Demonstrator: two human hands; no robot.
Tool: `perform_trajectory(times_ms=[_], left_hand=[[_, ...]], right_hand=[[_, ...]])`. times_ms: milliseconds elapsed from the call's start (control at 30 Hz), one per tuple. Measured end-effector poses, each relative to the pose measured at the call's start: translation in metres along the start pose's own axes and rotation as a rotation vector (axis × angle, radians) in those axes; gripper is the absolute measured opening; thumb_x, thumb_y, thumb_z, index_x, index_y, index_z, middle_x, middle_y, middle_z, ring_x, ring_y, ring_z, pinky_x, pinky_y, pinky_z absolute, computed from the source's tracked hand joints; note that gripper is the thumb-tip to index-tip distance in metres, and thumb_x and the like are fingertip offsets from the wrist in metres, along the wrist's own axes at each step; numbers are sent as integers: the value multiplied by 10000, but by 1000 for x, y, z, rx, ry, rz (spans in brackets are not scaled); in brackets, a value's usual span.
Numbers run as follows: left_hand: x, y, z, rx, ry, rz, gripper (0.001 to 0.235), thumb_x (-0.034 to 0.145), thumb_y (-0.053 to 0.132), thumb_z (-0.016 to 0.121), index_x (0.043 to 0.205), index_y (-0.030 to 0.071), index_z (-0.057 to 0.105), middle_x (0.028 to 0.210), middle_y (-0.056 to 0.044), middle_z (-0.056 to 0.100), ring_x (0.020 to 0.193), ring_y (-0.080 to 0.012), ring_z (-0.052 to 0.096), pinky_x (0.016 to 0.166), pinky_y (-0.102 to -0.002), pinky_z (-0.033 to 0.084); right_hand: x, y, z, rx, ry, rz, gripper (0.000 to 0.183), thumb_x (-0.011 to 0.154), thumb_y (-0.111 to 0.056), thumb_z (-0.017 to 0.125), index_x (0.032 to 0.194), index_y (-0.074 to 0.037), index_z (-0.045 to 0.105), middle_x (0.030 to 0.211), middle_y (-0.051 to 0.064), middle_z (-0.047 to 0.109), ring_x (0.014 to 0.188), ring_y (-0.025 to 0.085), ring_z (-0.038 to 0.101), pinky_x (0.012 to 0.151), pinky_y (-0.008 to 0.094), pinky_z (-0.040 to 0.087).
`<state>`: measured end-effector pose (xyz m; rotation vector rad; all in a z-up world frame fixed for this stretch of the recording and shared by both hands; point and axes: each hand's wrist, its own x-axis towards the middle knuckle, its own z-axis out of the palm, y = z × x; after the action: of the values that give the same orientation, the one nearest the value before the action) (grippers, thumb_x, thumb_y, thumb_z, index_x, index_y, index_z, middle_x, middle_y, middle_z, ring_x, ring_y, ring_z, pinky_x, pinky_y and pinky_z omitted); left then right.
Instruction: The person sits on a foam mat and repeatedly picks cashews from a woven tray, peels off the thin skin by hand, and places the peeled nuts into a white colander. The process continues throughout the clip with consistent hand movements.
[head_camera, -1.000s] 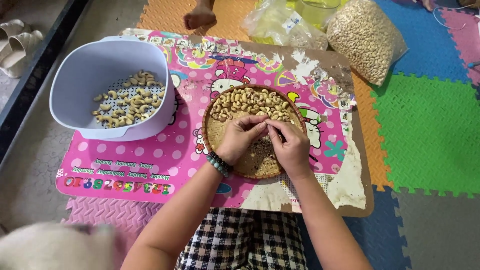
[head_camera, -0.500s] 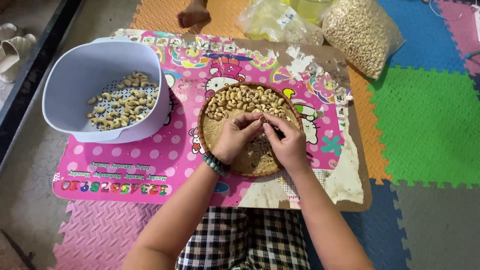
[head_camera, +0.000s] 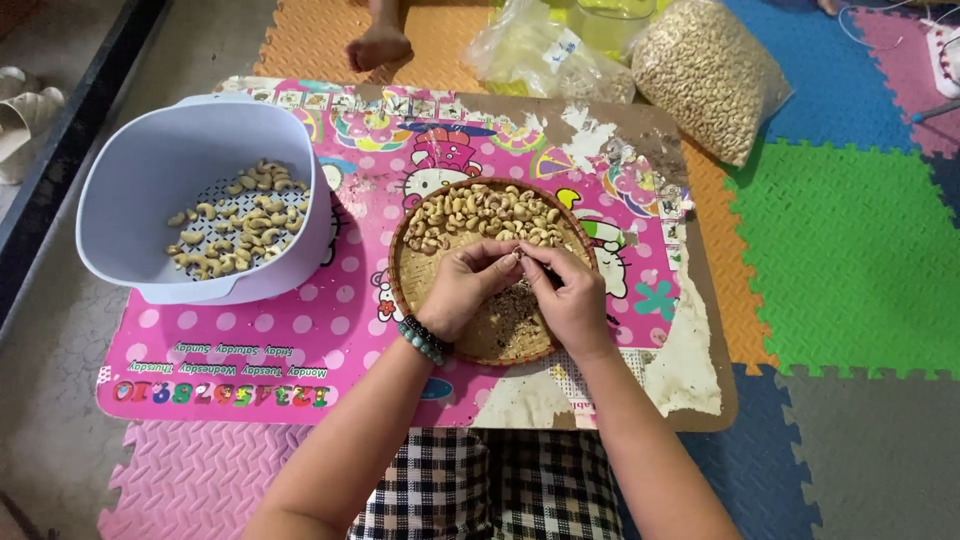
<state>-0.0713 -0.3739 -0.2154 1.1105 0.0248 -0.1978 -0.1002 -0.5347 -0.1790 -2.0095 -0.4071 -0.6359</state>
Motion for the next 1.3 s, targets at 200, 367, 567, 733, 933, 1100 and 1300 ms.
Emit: perform_trajectory(times_ms=[200, 367, 567, 733, 933, 1100, 1300], left_hand=[[-3, 9, 6, 65, 9, 23, 269, 942, 57, 730, 1194, -35, 708, 1010, -158, 751, 876, -191, 742, 816, -341, 655], [0, 4, 2, 62, 10, 20, 259, 947, 55, 725, 1192, -28, 712, 1027, -153, 754, 882, -180, 739, 819, -332, 654], [-1, 7, 6, 75, 17, 6, 250, 937, 66, 739, 1167, -29, 723, 976, -147, 759, 857, -172, 742, 808, -315, 656], [-3, 8, 5, 66, 25, -1, 252, 933, 65, 745, 1167, -26, 722, 969, -144, 758, 852, -168, 740, 808, -315, 655], [-3, 7, 5, 61, 8, -26, 279, 928, 69, 750, 1185, -34, 716, 969, -141, 755, 858, -174, 742, 811, -313, 656], [2, 2, 2, 54, -9, -23, 282, 933, 70, 749, 1190, -39, 710, 993, -160, 754, 878, -192, 743, 823, -338, 655], [-3, 3, 5, 58, 13, 14, 305, 917, 62, 766, 1196, -48, 705, 987, -173, 756, 877, -207, 746, 813, -344, 656]], right_hand=[[3, -8, -4, -20, -45, 5, 187, 1003, -94, 687, 1168, -59, 765, 1084, 142, 784, 979, 280, 759, 869, 408, 603], [0, -5, -2, -32, -35, -4, 193, 978, -80, 718, 1164, -61, 767, 1072, 142, 786, 984, 295, 755, 852, 418, 604], [0, 1, 0, -50, -10, -6, 157, 966, -80, 735, 1116, -67, 779, 1033, 136, 793, 973, 295, 756, 825, 409, 610], [-1, 5, 1, -42, -12, -15, 127, 965, -58, 734, 1083, -51, 782, 1016, 152, 792, 948, 303, 763, 813, 411, 614], [-4, 17, 3, -53, -1, -32, 131, 958, -36, 728, 1070, -75, 786, 987, 121, 794, 934, 283, 763, 784, 386, 612], [-1, 14, 2, -72, -30, -63, 166, 987, 20, 668, 1111, -33, 765, 993, 170, 778, 884, 297, 758, 808, 408, 617], [4, -2, -8, -82, -23, -25, 172, 1031, -7, 630, 1164, -23, 736, 1023, 186, 765, 952, 325, 743, 830, 444, 599]])
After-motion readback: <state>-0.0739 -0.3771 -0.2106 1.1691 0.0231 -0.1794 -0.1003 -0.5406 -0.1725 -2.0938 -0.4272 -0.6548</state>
